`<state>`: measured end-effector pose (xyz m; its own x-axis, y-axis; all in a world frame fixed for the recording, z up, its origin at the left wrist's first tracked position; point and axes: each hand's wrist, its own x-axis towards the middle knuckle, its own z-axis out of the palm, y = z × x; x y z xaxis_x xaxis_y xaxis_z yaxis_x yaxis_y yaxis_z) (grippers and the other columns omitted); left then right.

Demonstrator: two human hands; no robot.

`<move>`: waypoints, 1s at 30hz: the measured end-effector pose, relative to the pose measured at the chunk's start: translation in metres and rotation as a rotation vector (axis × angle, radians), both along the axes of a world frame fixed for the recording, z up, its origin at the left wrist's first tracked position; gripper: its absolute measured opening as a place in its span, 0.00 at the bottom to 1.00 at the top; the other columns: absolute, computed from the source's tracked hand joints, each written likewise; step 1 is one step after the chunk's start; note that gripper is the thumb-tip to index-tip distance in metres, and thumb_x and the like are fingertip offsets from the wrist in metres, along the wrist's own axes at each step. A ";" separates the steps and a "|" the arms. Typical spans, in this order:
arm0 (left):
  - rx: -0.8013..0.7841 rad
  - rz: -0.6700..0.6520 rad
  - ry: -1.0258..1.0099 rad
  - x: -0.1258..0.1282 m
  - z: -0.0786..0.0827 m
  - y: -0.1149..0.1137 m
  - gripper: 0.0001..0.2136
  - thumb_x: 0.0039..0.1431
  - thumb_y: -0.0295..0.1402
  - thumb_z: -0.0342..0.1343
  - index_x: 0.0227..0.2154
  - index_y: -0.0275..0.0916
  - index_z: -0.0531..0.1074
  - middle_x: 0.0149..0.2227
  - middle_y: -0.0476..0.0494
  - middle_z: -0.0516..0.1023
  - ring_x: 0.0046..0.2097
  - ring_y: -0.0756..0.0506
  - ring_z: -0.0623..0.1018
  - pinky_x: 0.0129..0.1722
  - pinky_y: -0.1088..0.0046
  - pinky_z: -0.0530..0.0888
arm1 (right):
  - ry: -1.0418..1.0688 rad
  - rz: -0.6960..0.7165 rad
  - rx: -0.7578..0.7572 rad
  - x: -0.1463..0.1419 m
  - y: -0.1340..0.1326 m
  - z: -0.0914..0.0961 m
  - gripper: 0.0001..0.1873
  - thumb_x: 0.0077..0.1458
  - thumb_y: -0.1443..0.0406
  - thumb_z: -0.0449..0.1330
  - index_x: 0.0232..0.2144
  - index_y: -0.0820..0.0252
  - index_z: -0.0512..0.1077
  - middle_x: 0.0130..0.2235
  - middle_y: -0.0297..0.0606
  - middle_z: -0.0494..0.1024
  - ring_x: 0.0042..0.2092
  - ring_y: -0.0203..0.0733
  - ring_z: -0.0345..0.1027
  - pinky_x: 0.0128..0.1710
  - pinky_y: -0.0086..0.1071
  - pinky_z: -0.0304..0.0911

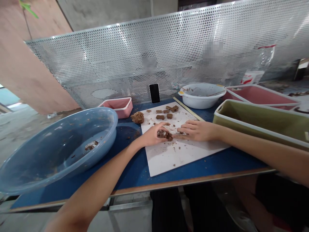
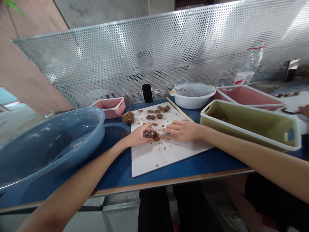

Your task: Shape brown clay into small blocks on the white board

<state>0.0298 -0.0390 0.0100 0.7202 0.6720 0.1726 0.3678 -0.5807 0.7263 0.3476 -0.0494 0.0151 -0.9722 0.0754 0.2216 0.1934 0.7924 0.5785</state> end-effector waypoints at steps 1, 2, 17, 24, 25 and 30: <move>-0.003 -0.003 0.000 0.000 0.000 0.000 0.36 0.60 0.40 0.70 0.69 0.40 0.64 0.55 0.34 0.85 0.57 0.35 0.83 0.61 0.57 0.74 | 0.010 -0.005 -0.007 -0.001 0.000 0.001 0.34 0.74 0.74 0.52 0.76 0.46 0.62 0.56 0.43 0.82 0.52 0.47 0.75 0.53 0.42 0.67; -0.004 -0.006 -0.001 0.000 -0.001 0.001 0.36 0.60 0.40 0.70 0.69 0.40 0.64 0.55 0.34 0.85 0.57 0.35 0.84 0.61 0.57 0.74 | 0.025 -0.009 -0.014 -0.001 0.000 0.002 0.34 0.74 0.74 0.52 0.76 0.45 0.62 0.56 0.42 0.82 0.51 0.47 0.75 0.53 0.42 0.67; 0.007 -0.054 -0.029 -0.006 -0.006 0.008 0.40 0.58 0.41 0.72 0.70 0.40 0.63 0.58 0.31 0.82 0.62 0.33 0.80 0.66 0.51 0.72 | 0.164 -0.127 -0.121 -0.001 -0.001 0.000 0.30 0.70 0.74 0.52 0.70 0.50 0.71 0.59 0.49 0.78 0.58 0.54 0.70 0.58 0.50 0.67; 0.092 0.013 -0.127 -0.012 -0.006 0.015 0.31 0.57 0.24 0.57 0.65 0.41 0.70 0.56 0.37 0.82 0.59 0.37 0.81 0.65 0.53 0.73 | 0.561 -0.277 -0.552 -0.038 -0.006 0.006 0.20 0.73 0.65 0.52 0.56 0.49 0.81 0.58 0.47 0.74 0.61 0.54 0.66 0.66 0.57 0.63; 0.122 0.078 -0.135 -0.012 -0.006 0.015 0.31 0.54 0.22 0.56 0.63 0.40 0.72 0.56 0.38 0.83 0.59 0.37 0.81 0.65 0.54 0.73 | 0.575 -0.279 -0.587 -0.043 -0.008 0.007 0.20 0.73 0.64 0.52 0.55 0.49 0.82 0.57 0.47 0.74 0.61 0.54 0.66 0.67 0.56 0.63; 0.249 0.372 -0.106 -0.011 -0.006 0.016 0.25 0.52 0.19 0.53 0.53 0.38 0.77 0.48 0.41 0.85 0.53 0.39 0.82 0.64 0.56 0.74 | 0.591 -0.475 -0.695 -0.054 -0.022 0.005 0.18 0.72 0.51 0.57 0.49 0.51 0.82 0.57 0.49 0.74 0.61 0.61 0.66 0.65 0.61 0.61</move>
